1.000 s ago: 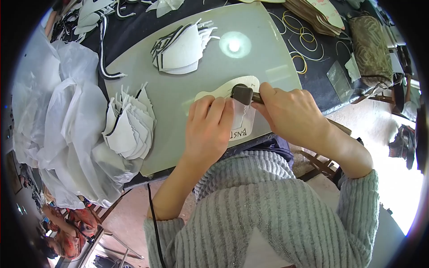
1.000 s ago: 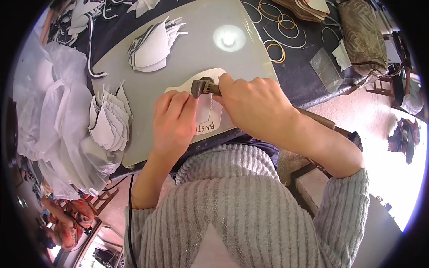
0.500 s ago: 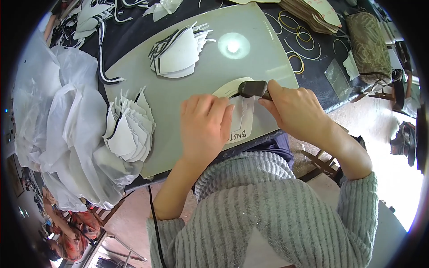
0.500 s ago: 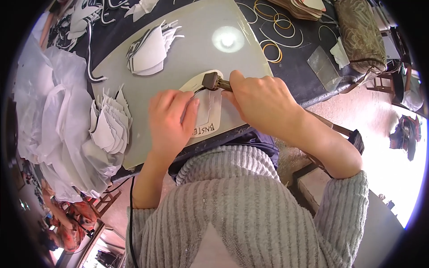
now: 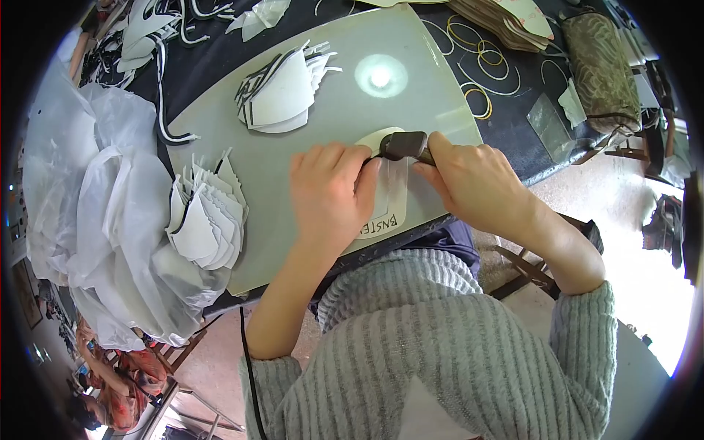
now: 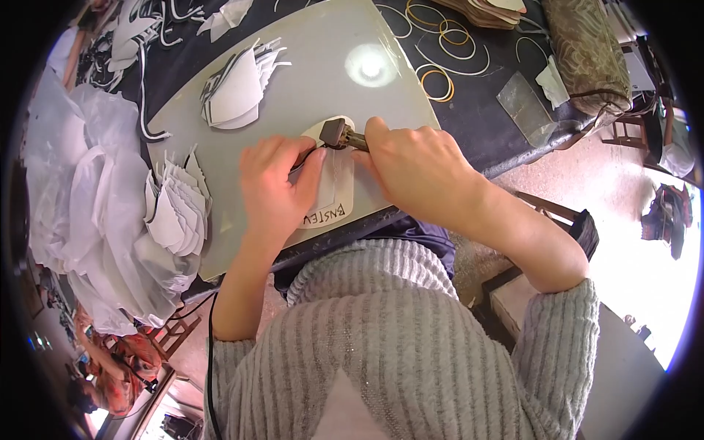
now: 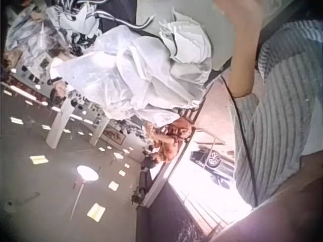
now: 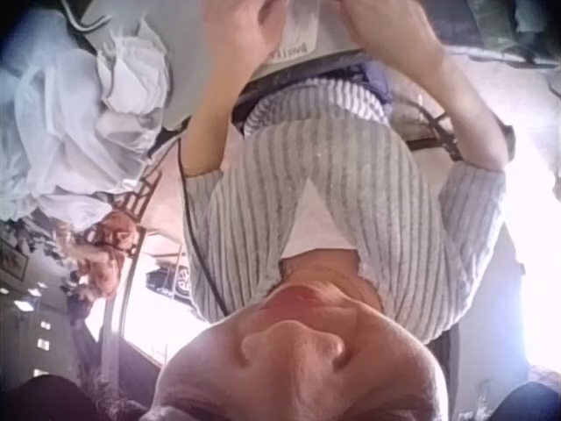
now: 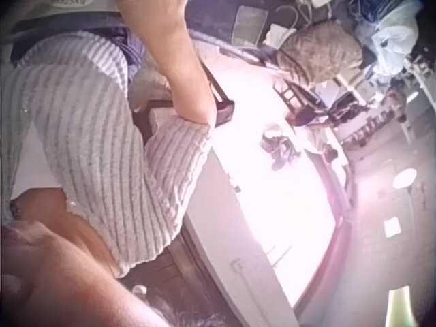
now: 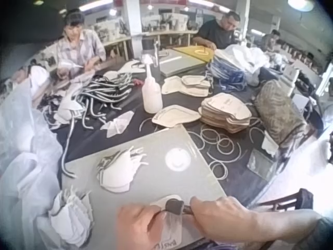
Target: Hammering and assembling shoe components at a factory workbench.
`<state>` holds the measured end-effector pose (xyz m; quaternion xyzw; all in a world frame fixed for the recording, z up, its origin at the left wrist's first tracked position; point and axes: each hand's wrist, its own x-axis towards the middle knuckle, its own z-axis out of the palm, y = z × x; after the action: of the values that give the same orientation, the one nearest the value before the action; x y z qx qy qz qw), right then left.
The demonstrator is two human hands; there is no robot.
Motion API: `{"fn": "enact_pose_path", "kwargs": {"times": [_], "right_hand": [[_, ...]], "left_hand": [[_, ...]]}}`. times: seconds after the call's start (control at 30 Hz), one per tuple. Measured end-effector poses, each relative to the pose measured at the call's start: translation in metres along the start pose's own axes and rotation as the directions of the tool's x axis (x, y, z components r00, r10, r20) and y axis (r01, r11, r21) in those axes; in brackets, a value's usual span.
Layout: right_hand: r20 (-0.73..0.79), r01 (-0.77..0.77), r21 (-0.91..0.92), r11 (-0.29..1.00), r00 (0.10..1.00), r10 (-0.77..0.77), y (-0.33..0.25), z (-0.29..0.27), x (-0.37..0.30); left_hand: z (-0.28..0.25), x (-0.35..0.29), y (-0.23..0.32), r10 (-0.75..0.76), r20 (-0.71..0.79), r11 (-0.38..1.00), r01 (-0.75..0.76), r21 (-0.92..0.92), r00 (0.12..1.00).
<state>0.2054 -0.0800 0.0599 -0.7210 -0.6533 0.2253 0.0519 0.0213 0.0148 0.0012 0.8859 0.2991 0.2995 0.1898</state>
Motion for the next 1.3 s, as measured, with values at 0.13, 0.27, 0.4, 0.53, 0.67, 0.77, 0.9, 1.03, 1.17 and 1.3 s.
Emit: {"fn": "enact_pose_path", "kwargs": {"times": [0.13, 0.27, 0.4, 0.53, 0.67, 0.77, 0.9, 1.03, 1.17, 1.3], "right_hand": [[-0.011, -0.006, -0.008, 1.0, 1.0, 0.006, -0.002, -0.003, 0.0], [0.031, -0.048, -0.024, 0.999, 0.998, 0.049, -0.005, -0.006, -0.003], [0.016, -0.039, -0.01, 0.999, 0.999, 0.039, 0.001, -0.004, -0.003], [0.019, -0.036, 0.02, 0.999, 0.999, 0.035, 0.002, -0.003, -0.003], [0.032, -0.05, 0.033, 0.998, 0.998, 0.048, 0.0, -0.007, -0.002], [0.019, -0.046, 0.028, 0.999, 0.999, 0.045, 0.0, -0.006, -0.002], [0.007, -0.024, 0.029, 0.999, 1.0, 0.024, 0.004, -0.006, -0.001], [-0.09, 0.074, 0.023, 0.997, 0.993, -0.072, -0.002, -0.018, 0.001], [0.013, 0.139, -0.163, 0.977, 0.99, -0.139, -0.001, -0.017, 0.007], [-0.089, 0.162, -0.109, 0.981, 0.981, -0.172, -0.003, -0.016, 0.007]], "left_hand": [[0.004, 0.004, 0.006, 0.052, -0.012, 0.99, -0.05, 0.131, 0.999], [0.007, 0.002, 0.002, 0.013, -0.027, 0.992, -0.009, 0.122, 1.0], [-0.006, -0.002, -0.005, 0.083, 0.07, 0.994, -0.077, -0.08, 0.994], [-0.013, -0.013, -0.002, 0.227, 0.097, 0.973, -0.231, 0.026, 0.969], [-0.011, -0.013, -0.003, 0.123, 0.043, 0.991, -0.12, -0.067, 0.992], [-0.011, -0.014, -0.004, 0.144, 0.07, 0.989, -0.141, -0.043, 0.987], [-0.01, -0.015, -0.002, 0.195, 0.073, 0.979, -0.198, 0.041, 0.978], [-0.009, -0.017, -0.003, 0.192, 0.059, 0.98, -0.195, 0.034, 0.98], [-0.009, -0.017, -0.002, 0.197, 0.053, 0.98, -0.199, 0.032, 0.979], [-0.008, -0.017, -0.002, 0.184, 0.041, 0.982, -0.185, 0.031, 0.982]]}}
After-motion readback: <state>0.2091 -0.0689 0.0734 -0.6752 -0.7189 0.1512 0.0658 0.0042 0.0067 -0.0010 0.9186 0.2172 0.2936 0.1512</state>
